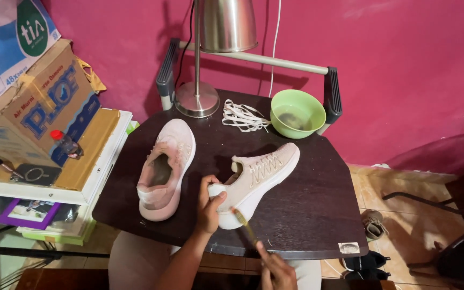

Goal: Cleaning white sneakers using a toothbrush and a cleaning solution.

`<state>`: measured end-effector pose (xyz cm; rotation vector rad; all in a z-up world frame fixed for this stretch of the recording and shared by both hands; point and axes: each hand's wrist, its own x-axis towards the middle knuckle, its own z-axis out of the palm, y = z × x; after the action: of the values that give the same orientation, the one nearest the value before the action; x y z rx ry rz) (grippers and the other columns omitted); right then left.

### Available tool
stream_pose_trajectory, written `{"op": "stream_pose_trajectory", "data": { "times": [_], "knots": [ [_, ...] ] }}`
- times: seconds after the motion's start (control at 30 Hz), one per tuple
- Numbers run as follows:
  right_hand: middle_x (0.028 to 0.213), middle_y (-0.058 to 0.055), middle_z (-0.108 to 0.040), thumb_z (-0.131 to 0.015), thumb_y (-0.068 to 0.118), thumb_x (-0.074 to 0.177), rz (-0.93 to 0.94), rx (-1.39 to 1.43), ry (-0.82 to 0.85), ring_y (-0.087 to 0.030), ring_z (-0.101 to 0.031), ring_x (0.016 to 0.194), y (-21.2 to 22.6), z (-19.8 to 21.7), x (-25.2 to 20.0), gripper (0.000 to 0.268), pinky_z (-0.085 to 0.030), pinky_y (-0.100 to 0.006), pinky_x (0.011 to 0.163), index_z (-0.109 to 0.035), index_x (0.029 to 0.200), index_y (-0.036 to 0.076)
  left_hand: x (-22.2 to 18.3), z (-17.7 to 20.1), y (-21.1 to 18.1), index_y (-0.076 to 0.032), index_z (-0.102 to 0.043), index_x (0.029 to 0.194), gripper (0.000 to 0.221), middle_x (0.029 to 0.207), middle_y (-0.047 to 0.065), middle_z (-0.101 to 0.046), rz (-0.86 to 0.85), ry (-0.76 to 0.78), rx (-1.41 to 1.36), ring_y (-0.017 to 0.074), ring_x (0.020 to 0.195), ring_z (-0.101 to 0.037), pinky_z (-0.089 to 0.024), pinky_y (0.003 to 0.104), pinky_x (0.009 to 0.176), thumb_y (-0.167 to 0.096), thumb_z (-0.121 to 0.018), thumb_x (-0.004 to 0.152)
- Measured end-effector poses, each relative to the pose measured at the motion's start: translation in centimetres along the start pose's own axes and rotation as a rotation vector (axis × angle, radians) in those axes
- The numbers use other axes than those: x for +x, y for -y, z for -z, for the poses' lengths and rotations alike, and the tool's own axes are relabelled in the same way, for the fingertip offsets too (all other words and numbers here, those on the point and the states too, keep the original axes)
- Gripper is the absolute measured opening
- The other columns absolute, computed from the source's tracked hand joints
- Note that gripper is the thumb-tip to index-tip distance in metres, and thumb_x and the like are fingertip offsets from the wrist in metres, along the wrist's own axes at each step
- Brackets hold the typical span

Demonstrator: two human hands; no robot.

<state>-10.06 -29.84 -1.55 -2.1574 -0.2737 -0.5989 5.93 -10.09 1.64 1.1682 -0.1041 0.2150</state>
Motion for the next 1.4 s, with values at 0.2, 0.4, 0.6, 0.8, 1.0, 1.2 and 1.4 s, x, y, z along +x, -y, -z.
{"op": "stream_pose_trajectory", "data": {
  "times": [0.2,0.4,0.6,0.8,1.0,1.2,1.4],
  "knots": [
    [0.074,-0.002,-0.076,-0.056,0.007,0.095,-0.070,-0.012,-0.185,-0.007,-0.053,0.054,2.7,-0.4,1.1,0.029,-0.041,-0.027,0.051,-0.070,0.069,0.007,0.1,-0.1,-0.9,-0.011,-0.051,0.111,0.031,0.092,0.004,-0.053,0.018,-0.041,0.049,0.0151,0.081,-0.050,-0.041,0.029,0.075,-0.020,-0.063,0.083],
    [0.062,0.007,-0.055,-0.063,0.002,0.092,-0.110,-0.127,-0.111,-0.007,-0.045,0.053,-3.1,1.1,0.7,0.059,-0.040,-0.026,0.046,-0.056,0.145,0.029,-0.4,-0.5,-1.9,-0.011,-0.051,0.111,0.032,0.089,0.005,-0.056,0.050,0.001,0.023,0.0156,0.080,-0.053,-0.042,0.029,0.072,-0.024,-0.065,0.084],
    [0.063,0.004,-0.044,-0.054,0.006,0.096,0.033,-0.100,-0.131,-0.009,-0.042,0.051,3.2,1.5,1.5,0.038,-0.039,-0.026,0.051,-0.074,0.125,0.020,-0.7,-1.2,-4.8,-0.012,-0.059,0.102,0.025,0.085,-0.002,-0.054,0.044,0.089,0.110,0.0108,0.073,-0.048,-0.037,0.025,0.066,-0.020,-0.073,0.083],
    [0.064,0.003,-0.034,-0.060,-0.006,0.092,0.020,-0.029,-0.215,-0.004,-0.035,0.051,4.7,1.4,0.4,0.044,-0.035,-0.017,0.052,-0.071,0.128,0.017,-1.0,-1.4,-6.1,-0.012,-0.067,0.105,0.024,0.089,0.000,-0.063,0.049,0.087,0.194,0.0126,0.076,-0.056,-0.044,0.027,0.066,-0.020,-0.075,0.084],
    [0.059,0.003,-0.063,-0.066,0.007,0.091,-0.055,-0.043,-0.375,-0.006,-0.043,0.046,2.2,-0.1,-0.5,0.018,-0.035,-0.026,0.049,-0.081,0.099,0.014,-1.4,-2.1,-7.3,-0.011,-0.067,0.105,0.024,0.084,-0.002,-0.062,0.028,0.090,0.223,0.0091,0.070,-0.053,-0.041,0.024,0.063,-0.022,-0.075,0.085],
    [0.080,0.004,-0.072,-0.060,0.003,0.096,-0.217,0.023,-0.155,-0.008,-0.044,0.059,-5.5,2.9,2.0,0.045,-0.037,-0.025,0.053,-0.065,0.138,0.019,-1.7,2.7,-5.4,-0.016,-0.061,0.123,0.056,0.105,0.004,-0.059,0.206,0.184,0.253,0.0161,0.088,-0.058,-0.045,0.030,0.079,-0.029,-0.078,0.071],
    [0.061,0.003,-0.046,-0.063,-0.001,0.089,0.133,-0.006,0.161,-0.010,-0.040,0.052,-5.0,5.3,4.3,0.056,-0.031,-0.029,0.049,-0.063,0.141,0.020,-3.6,8.4,-4.6,-0.014,-0.060,0.122,0.048,0.103,0.003,-0.053,0.177,0.181,0.193,0.0154,0.093,-0.053,-0.039,0.026,0.086,-0.019,-0.081,0.079]
  ]
}}
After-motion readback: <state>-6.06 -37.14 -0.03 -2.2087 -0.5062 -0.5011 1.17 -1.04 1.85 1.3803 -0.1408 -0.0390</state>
